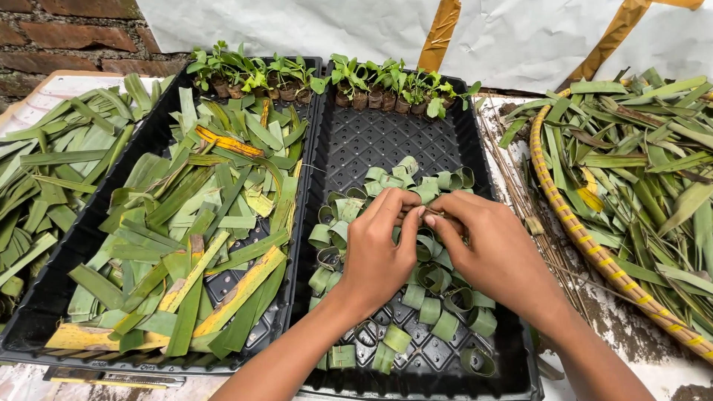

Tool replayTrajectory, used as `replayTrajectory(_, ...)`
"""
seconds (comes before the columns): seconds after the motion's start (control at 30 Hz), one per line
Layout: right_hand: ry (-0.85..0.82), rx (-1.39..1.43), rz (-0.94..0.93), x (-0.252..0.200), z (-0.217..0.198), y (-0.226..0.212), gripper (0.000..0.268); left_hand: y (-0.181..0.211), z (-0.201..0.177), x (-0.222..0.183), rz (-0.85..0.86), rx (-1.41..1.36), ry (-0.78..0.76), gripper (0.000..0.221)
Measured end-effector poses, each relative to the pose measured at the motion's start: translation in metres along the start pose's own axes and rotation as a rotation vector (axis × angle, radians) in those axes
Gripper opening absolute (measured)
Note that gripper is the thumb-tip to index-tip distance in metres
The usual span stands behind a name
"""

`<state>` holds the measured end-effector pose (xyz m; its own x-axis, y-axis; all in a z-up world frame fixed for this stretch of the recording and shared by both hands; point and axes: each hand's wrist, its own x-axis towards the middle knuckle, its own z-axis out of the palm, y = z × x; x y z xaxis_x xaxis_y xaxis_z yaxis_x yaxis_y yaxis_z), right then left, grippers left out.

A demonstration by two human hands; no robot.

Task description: A person is seen folding long, thin green leaves into small cylindrical pots, which are then placed into a seedling tray.

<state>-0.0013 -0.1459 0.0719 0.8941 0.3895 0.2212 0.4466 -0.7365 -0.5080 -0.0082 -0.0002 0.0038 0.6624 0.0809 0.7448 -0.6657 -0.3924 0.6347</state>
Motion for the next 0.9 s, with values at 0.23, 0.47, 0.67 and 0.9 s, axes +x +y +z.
replayTrajectory(0.23,0.128,-0.103,-0.195,-0.009,0.016,0.016,0.008,-0.002,0.003,-0.008,0.037,0.136,0.017,0.009)
replayTrajectory(0.47,0.365,-0.486,-0.433,-0.010,0.047,0.041,0.019,-0.012,0.004,-0.013,0.038,0.065,0.075,0.013)
replayTrajectory(0.67,0.417,-0.363,-0.428,-0.006,0.054,0.042,0.017,-0.011,0.000,-0.010,0.085,0.066,0.070,0.012)
replayTrajectory(0.9,0.284,-0.228,-0.356,-0.002,0.042,0.030,0.016,-0.008,-0.001,-0.004,0.007,0.042,-0.005,0.008)
